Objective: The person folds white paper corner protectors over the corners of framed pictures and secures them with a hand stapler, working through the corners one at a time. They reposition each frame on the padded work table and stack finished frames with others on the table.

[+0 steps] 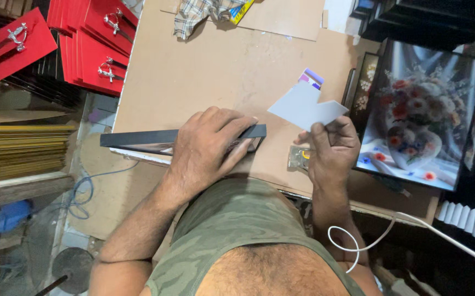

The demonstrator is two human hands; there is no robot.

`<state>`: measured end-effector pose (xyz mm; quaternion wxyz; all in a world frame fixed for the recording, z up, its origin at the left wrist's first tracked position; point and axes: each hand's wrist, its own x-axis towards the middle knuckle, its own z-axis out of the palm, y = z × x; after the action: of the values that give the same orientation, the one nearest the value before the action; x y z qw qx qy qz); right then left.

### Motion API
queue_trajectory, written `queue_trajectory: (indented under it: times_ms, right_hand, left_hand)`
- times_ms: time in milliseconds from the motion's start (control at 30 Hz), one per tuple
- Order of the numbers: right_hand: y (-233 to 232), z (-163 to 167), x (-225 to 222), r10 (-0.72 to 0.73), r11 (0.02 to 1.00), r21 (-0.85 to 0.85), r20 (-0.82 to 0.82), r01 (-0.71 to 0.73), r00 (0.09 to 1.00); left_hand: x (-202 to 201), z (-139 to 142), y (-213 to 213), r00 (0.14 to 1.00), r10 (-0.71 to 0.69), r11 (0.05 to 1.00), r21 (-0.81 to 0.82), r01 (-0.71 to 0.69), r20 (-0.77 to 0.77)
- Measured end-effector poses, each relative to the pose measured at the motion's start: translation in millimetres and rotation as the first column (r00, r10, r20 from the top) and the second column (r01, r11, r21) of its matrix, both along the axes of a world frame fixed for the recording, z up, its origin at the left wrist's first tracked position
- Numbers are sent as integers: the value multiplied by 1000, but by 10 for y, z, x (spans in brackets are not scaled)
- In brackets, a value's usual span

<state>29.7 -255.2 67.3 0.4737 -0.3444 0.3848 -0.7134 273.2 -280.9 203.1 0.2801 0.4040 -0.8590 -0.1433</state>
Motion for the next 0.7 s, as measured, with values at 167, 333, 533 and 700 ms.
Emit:
queue_trajectory:
  times_ms: [167,333,533,700]
  right_hand:
    - [226,-270,207,20,997,-71,-141,-30,990]
    - [154,-539,349,73,989,-108,-263,-105,962]
    - [140,-557,418,132,990,-25,-116,-136,984]
    - [155,-538,425,140,987,-59,-138,-149,980]
  left_hand:
    - [-48,-74,-33,999,-34,998,45,36,-40]
    - [-97,-193,-4,1000,-7,1000,26,7,-1]
    - [-105,-325,24,1000,-11,998,-55,10,-5]
    - [-82,-472,47,999,-1,988,-151,-6,-46]
